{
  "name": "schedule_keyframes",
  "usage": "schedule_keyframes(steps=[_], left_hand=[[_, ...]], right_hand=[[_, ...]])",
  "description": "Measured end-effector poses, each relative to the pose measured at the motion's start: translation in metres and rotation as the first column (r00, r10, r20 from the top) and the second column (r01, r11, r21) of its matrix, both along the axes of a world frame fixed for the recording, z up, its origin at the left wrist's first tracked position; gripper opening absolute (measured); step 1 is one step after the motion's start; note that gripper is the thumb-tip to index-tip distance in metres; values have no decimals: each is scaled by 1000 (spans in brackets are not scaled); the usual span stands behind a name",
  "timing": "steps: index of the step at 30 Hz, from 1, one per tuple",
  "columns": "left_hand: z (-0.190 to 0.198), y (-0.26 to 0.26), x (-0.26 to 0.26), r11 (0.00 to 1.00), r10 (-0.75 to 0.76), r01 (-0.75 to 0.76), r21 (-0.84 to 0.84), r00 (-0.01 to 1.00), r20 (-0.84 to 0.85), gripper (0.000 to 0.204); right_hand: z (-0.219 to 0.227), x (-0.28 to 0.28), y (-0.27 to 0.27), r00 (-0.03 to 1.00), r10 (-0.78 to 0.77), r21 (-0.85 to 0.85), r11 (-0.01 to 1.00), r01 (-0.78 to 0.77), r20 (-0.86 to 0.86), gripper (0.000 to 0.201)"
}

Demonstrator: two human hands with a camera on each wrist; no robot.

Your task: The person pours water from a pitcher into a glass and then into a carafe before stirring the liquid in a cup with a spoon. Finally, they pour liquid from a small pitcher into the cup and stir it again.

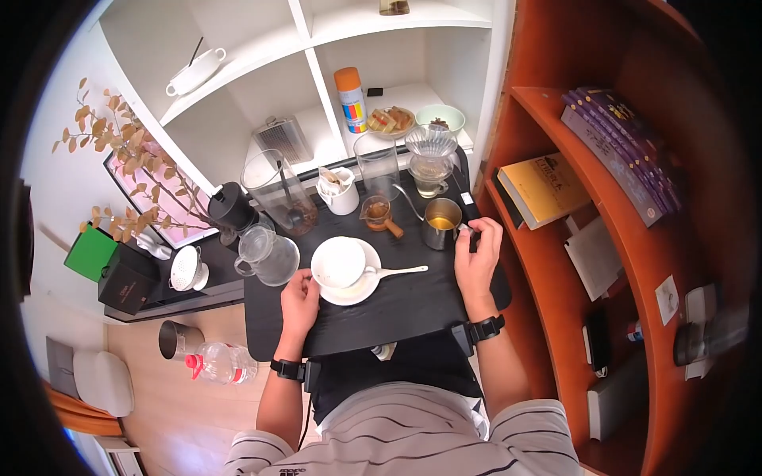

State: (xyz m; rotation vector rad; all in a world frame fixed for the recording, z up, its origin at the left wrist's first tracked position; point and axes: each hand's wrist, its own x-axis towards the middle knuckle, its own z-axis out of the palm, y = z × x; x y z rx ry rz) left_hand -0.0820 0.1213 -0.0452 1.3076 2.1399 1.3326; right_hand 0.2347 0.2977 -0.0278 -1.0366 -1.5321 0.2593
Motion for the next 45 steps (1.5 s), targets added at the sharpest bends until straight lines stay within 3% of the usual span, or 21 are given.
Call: schedule_keyframes(steps=[10, 20, 23, 25, 31, 35, 39, 45], left_hand=[[-5, 1, -2, 998, -3, 8, 60, 996, -85, 17], [1, 0, 2, 999, 37, -36, 34, 999, -34, 20], [-3, -1, -1, 997, 2, 8, 77, 990, -138, 20], [2, 0, 3, 999, 32, -30, 32, 999, -41, 20], [0, 1, 1, 997, 23, -14, 72, 992, -122, 20], [1, 2, 3, 999, 35, -32, 37, 998, -60, 20], [7, 0, 6, 998, 48, -45, 41, 996, -70, 19], [9, -1, 6, 998, 46, -41, 53, 995, -88, 16]], right_hand=[[2, -3, -1, 998, 60, -15, 998, -60, -19, 18], [2, -2, -1, 995, 87, -59, 994, -89, -41, 17], [-2, -1, 2, 997, 72, -7, 997, -72, -7, 16], [-1, 0, 1, 996, 80, -33, 996, -81, -30, 16], [-4, 1, 3, 996, 78, -44, 996, -79, -42, 17], [-1, 3, 1, 995, 76, -78, 994, -81, -66, 16], [-2, 3, 3, 997, 77, -24, 997, -77, -26, 16], [-4, 5, 3, 996, 80, -97, 992, -82, -24, 15]])
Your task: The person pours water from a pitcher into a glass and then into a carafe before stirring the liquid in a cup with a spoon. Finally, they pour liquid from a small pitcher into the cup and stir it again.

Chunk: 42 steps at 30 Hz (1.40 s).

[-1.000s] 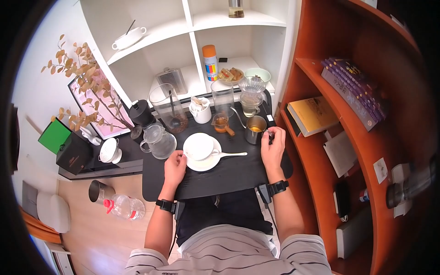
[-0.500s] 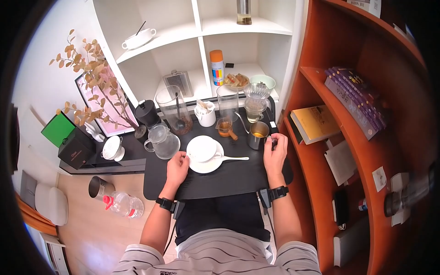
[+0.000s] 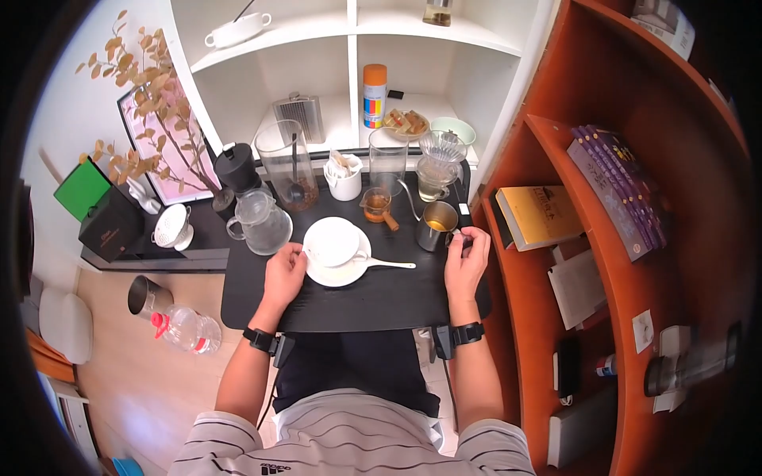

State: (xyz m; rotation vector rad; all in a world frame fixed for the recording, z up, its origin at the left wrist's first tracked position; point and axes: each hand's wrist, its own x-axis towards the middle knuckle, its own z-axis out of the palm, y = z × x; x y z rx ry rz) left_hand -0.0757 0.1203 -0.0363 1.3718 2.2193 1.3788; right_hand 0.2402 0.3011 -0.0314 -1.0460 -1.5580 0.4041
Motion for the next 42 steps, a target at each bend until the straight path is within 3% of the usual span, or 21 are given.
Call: schedule_keyframes(steps=[13, 15, 17, 21, 24, 29, 31, 35, 37, 39, 41, 42], left_hand=[[-1, -2, 0, 1000, -1, 2, -9, 1000, 17, 17], [3, -3, 0, 1000, -7, 8, -29, 999, 32, 17], [5, -3, 1, 999, -6, 8, -36, 999, 44, 17], [6, -4, 0, 999, -19, 21, -36, 997, 69, 18], [5, -4, 0, 999, -24, 27, -37, 996, 85, 18], [4, -5, -2, 999, -33, 36, -29, 995, 98, 17], [3, -6, -2, 999, -30, 32, -20, 994, 105, 17], [-3, -5, -3, 999, -38, 38, 4, 996, 86, 19], [-7, -4, -4, 999, -37, 35, 27, 997, 70, 19], [-7, -4, -5, 999, -37, 36, 22, 998, 47, 19], [-8, -4, -4, 999, -31, 30, 22, 998, 52, 20], [-8, -4, -4, 999, -29, 28, 22, 998, 50, 20]], right_hand=[[17, -5, -21, 1000, -17, 102, 995, 19, -19, 17], [27, -12, -33, 980, -54, 404, 914, -28, 190, 20], [34, -24, -44, 981, 50, 412, 903, -126, 189, 24], [54, -60, -55, 900, 312, 116, 925, -361, 305, 36], [52, -80, -39, 790, 240, 108, 927, -359, 564, 44], [38, -100, -20, 667, 207, -12, 958, -286, 716, 47], [34, -106, -14, 688, 216, -108, 974, -197, 693, 44], [17, -106, 2, 728, 247, -149, 969, -197, 640, 39], [10, -103, 11, 802, 398, -404, 889, -216, 446, 36], [7, -102, 14, 804, 399, -369, 897, -243, 440, 37], [8, -99, 15, 849, 515, -609, 713, -348, 119, 38], [8, -99, 15, 848, 515, -609, 714, -346, 122, 38]])
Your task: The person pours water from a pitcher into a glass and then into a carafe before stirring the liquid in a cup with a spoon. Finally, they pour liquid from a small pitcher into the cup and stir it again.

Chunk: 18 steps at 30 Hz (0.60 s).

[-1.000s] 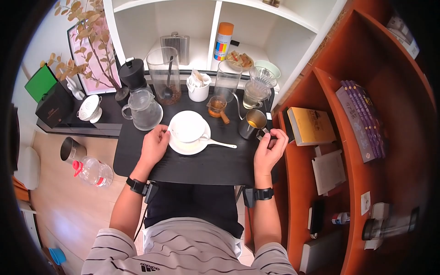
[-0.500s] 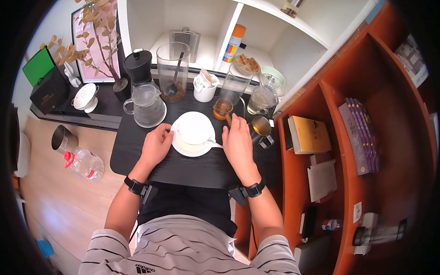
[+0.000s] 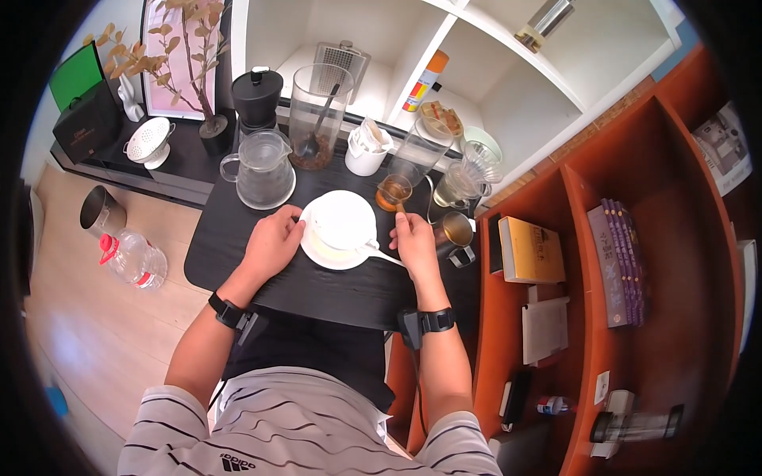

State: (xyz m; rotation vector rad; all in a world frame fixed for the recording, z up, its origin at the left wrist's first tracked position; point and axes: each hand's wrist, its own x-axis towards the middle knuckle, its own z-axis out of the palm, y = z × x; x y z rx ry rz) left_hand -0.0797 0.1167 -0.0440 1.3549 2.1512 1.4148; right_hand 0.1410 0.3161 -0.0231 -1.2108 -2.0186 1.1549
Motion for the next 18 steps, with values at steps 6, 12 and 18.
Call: schedule_keyframes(steps=[6, 12, 18], left_hand=[[4, -1, 2, 1000, 2, -1, -11, 1000, 14, 20], [8, -2, 2, 999, -6, 8, -34, 999, 43, 20], [5, -1, 1, 1000, 5, -5, 3, 1000, 12, 21]], right_hand=[[7, 0, 4, 967, -35, -467, 880, -89, -252, 34], [10, 2, 4, 935, -77, -605, 780, -160, -347, 33], [19, 4, -2, 927, -76, -554, 818, -153, -368, 31]])
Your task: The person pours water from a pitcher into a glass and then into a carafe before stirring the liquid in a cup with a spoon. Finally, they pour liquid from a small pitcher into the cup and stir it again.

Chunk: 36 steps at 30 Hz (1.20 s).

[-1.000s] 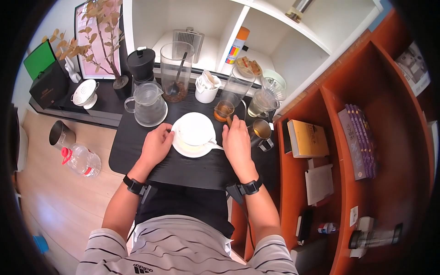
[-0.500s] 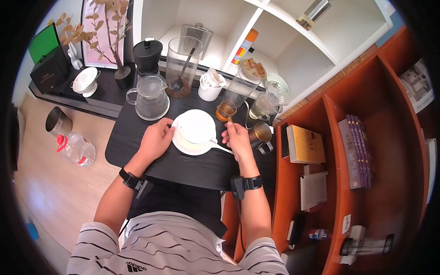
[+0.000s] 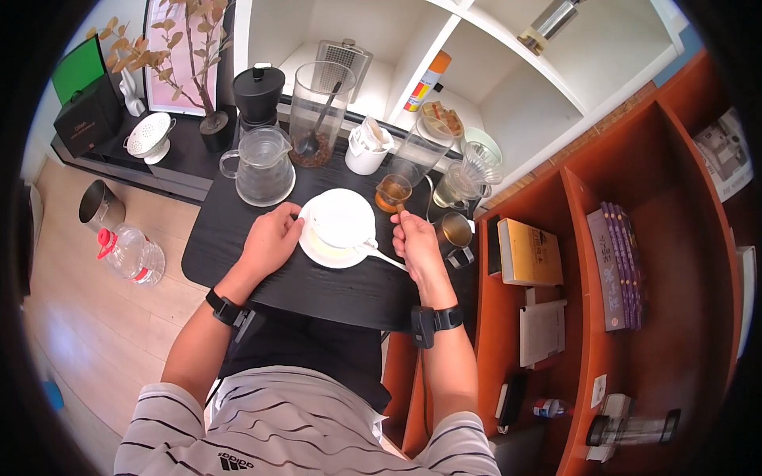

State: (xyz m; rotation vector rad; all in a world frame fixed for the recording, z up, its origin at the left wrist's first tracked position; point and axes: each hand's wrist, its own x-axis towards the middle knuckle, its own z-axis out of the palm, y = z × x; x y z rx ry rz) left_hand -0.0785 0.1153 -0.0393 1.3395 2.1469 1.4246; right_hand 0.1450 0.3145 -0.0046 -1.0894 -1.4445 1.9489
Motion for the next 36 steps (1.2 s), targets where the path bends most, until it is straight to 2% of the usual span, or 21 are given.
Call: schedule_keyframes(steps=[2, 7, 9, 13, 20, 25, 34, 36], left_hand=[[-1, 0, 0, 1000, 0, 0, -1, 1000, 2, 21], [0, -1, 0, 1000, -6, 6, -4, 1000, 6, 22], [0, -1, 0, 1000, -4, 4, 1, 1000, 5, 22], [2, -1, 0, 1000, -6, 6, -6, 1000, 16, 22], [-1, 0, -1, 1000, -10, 9, -5, 1000, -6, 21], [-2, 0, -1, 1000, -6, 6, -11, 1000, 1, 21], [4, -2, 0, 999, -18, 20, -44, 999, 41, 20], [2, -1, -1, 1000, -14, 14, -8, 1000, 8, 21]], right_hand=[[11, 3, -5, 1000, 21, 77, 997, -22, 17, 30], [38, 10, -13, 997, 80, 137, 987, -80, 3, 32], [48, 13, -17, 989, 151, 193, 970, -148, -1, 32], [67, 16, -32, 982, 176, 243, 952, -188, 71, 30], [75, 25, -46, 961, 218, 283, 923, -260, 170, 29], [78, 30, -50, 941, 243, 369, 873, -317, 233, 29], [81, 32, -56, 924, 200, 486, 803, -345, 325, 30], [82, 32, -57, 923, 197, 498, 794, -348, 332, 30]])
